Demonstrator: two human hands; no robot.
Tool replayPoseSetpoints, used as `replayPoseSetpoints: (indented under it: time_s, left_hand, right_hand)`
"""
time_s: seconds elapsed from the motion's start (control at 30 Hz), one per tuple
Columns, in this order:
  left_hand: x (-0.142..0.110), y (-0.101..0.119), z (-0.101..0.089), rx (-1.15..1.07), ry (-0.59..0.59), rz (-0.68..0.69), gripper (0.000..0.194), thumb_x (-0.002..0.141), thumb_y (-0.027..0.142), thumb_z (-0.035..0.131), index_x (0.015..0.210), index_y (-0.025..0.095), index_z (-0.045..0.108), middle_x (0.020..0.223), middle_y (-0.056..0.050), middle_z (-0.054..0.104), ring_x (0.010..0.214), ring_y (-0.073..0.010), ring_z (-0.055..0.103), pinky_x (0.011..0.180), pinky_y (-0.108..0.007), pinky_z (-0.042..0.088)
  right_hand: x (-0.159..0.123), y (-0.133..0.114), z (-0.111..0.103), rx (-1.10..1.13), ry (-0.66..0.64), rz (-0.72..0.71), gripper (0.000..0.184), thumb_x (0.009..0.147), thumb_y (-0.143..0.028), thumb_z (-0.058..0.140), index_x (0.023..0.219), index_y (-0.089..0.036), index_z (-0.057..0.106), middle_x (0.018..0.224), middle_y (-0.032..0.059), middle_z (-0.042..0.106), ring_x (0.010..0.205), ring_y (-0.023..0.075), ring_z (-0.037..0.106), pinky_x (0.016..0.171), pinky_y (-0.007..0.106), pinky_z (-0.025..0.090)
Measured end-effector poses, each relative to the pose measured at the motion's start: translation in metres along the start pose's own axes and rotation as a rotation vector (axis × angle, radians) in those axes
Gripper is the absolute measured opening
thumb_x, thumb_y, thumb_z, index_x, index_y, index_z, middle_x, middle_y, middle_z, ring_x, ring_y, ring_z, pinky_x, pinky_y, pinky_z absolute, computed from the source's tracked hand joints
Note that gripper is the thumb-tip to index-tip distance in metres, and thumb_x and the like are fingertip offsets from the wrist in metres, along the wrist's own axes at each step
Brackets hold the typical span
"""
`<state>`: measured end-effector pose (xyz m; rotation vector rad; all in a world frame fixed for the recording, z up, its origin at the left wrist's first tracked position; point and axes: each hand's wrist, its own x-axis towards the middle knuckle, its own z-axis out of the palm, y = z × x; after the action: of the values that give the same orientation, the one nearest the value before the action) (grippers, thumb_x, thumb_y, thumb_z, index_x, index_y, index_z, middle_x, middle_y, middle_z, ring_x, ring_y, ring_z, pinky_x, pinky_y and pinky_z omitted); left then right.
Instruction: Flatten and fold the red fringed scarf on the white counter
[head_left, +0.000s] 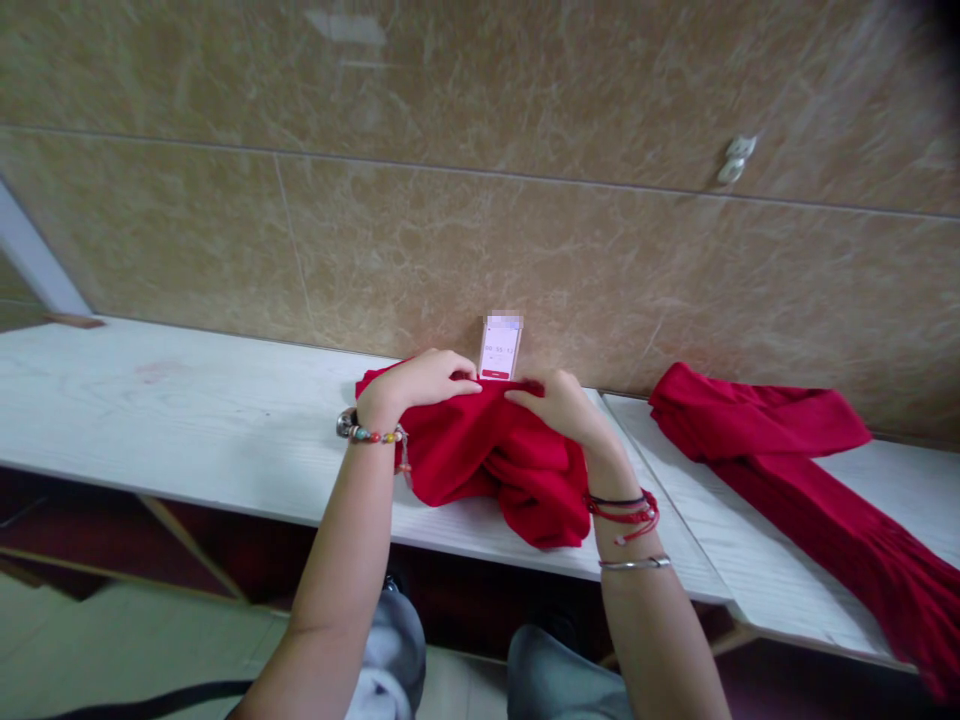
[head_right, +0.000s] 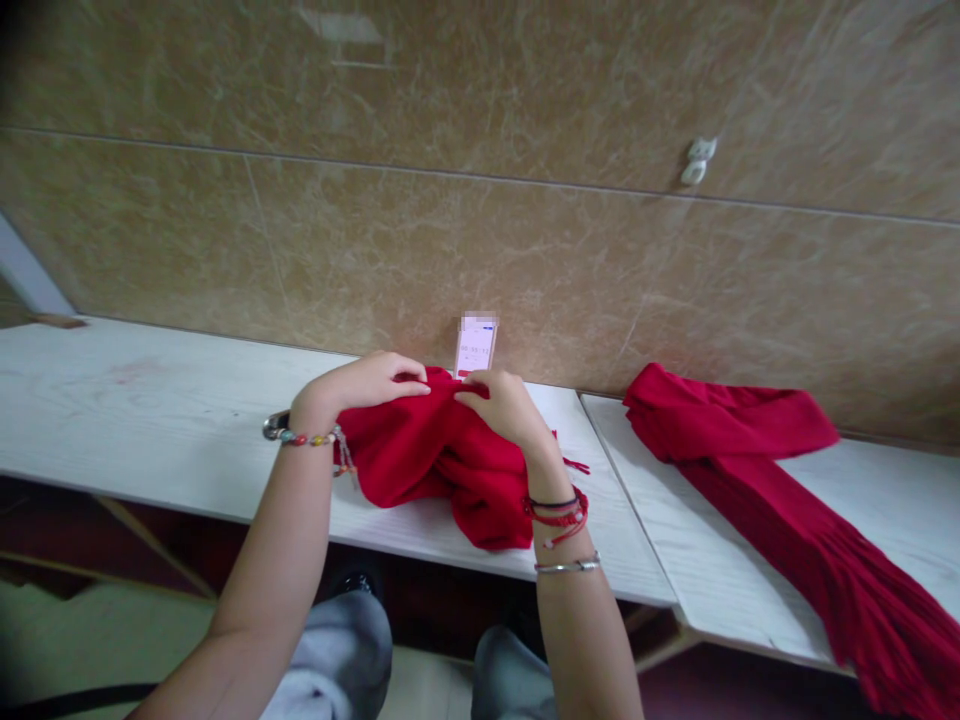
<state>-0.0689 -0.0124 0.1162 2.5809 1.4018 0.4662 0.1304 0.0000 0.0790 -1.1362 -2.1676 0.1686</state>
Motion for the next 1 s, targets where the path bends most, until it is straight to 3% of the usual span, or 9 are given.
replayPoseSetpoints:
  time_s: [0.1, 0.17, 0.3, 0.47, 0.8, 0.87, 1.0]
  left_hand:
    - [-0.005, -0.012, -0.004, 0.035, 0.008, -0.096, 0.024, 0.08, 0.032, 0.047, 0.076, 0.015, 0.064, 0.074, -0.002, 0.065, 0.063, -0.0125, 0.053, 0.059, -0.022, 0.034]
    - [-0.006, -0.014, -0.005, 0.043, 0.025, -0.122, 0.024, 0.08, 0.031, 0.046, 0.075, 0.015, 0.064, 0.072, -0.002, 0.065, 0.062, -0.0124, 0.052, 0.058, -0.022, 0.034]
    - [-0.001, -0.005, -0.001, 0.019, 0.023, -0.044, 0.025, 0.08, 0.031, 0.046, 0.077, 0.015, 0.065, 0.074, -0.002, 0.065, 0.064, -0.0126, 0.053, 0.06, -0.022, 0.034]
    - [0.001, 0.007, 0.001, -0.01, 0.011, 0.051, 0.025, 0.081, 0.032, 0.045, 0.078, 0.016, 0.065, 0.075, -0.002, 0.066, 0.065, -0.0121, 0.054, 0.062, -0.022, 0.035]
    - [-0.01, -0.013, -0.008, 0.011, 0.038, -0.111, 0.025, 0.079, 0.034, 0.049, 0.076, 0.014, 0.064, 0.073, -0.002, 0.064, 0.062, -0.012, 0.05, 0.057, -0.022, 0.033]
    - [-0.009, -0.01, -0.007, 0.025, 0.051, -0.098, 0.025, 0.08, 0.033, 0.047, 0.077, 0.014, 0.064, 0.073, -0.002, 0.064, 0.062, -0.0119, 0.051, 0.057, -0.022, 0.033]
    - [-0.002, 0.005, -0.003, 0.027, 0.032, 0.008, 0.024, 0.08, 0.031, 0.047, 0.078, 0.015, 0.065, 0.074, -0.002, 0.065, 0.064, -0.0122, 0.053, 0.06, -0.022, 0.034]
  right_hand:
    - [-0.003, 0.012, -0.009, -0.059, 0.094, 0.091, 0.011, 0.075, -0.02, 0.057, 0.078, -0.018, 0.068, 0.077, 0.0042, 0.07, 0.072, 0.018, 0.063, 0.067, 0.028, 0.045]
    - [-0.005, 0.013, -0.01, -0.07, 0.08, 0.095, 0.012, 0.075, -0.021, 0.058, 0.081, -0.018, 0.068, 0.078, 0.005, 0.07, 0.074, 0.0185, 0.063, 0.068, 0.029, 0.046]
    - [-0.004, -0.002, 0.0, 0.051, -0.015, -0.037, 0.026, 0.073, -0.024, 0.062, 0.098, -0.019, 0.064, 0.095, 0.0055, 0.068, 0.084, 0.0164, 0.062, 0.073, 0.028, 0.046]
    - [0.001, -0.018, 0.012, 0.086, -0.075, -0.095, 0.015, 0.075, -0.014, 0.056, 0.084, -0.019, 0.066, 0.082, 0.0013, 0.07, 0.076, 0.014, 0.063, 0.072, 0.026, 0.045]
    - [-0.001, 0.019, -0.005, -0.062, 0.203, 0.166, 0.01, 0.074, -0.019, 0.056, 0.074, -0.018, 0.066, 0.073, 0.0038, 0.068, 0.07, 0.0164, 0.061, 0.067, 0.028, 0.046]
    - [-0.001, 0.018, -0.003, -0.022, 0.161, 0.135, 0.012, 0.075, -0.022, 0.057, 0.081, -0.017, 0.065, 0.078, 0.005, 0.068, 0.073, 0.0166, 0.062, 0.069, 0.029, 0.047]
    - [-0.001, -0.002, 0.008, 0.076, 0.033, -0.072, 0.03, 0.074, -0.026, 0.06, 0.103, -0.017, 0.061, 0.102, 0.0078, 0.065, 0.089, 0.0173, 0.06, 0.076, 0.029, 0.046]
